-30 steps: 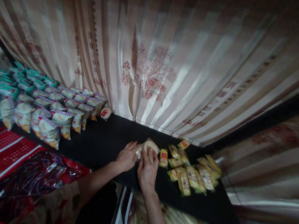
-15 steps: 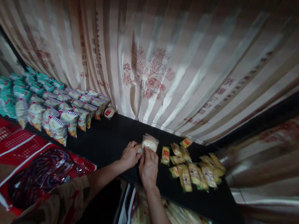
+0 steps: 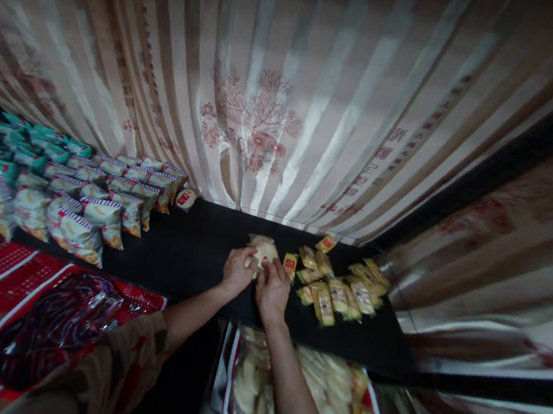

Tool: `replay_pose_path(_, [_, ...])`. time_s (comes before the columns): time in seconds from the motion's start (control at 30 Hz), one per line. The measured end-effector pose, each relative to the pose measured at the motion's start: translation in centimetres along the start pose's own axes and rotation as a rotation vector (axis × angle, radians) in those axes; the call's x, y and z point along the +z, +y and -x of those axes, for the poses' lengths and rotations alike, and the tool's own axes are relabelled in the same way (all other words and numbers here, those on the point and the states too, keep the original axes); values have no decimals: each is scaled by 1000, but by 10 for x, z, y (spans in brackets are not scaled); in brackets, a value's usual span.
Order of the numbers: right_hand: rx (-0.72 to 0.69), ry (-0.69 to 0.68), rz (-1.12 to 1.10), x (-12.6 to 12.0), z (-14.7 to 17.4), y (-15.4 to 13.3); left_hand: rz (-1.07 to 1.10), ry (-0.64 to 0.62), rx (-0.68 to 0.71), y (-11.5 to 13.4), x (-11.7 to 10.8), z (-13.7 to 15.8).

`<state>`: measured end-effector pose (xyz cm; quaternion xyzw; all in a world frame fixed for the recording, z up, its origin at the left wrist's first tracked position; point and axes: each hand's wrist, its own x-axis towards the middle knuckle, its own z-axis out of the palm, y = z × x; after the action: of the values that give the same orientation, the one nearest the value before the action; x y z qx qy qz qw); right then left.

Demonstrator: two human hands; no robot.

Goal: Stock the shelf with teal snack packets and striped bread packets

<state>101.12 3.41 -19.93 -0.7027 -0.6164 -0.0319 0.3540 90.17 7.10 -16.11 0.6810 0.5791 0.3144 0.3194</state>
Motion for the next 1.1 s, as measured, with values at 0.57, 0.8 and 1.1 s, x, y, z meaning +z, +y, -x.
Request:
replay_pose_path(0.57, [-126,-9,-205,-22,6,-28,214,211,-48,30,-25,23])
replay_pose_path(0.8, [-159,-121,-275,-21,21,-64,167,201,-110,14,-57,35])
replay_pose_path(1.1, [284,-176,-637,2,23,-106,178,196,-13,-38,-91,46])
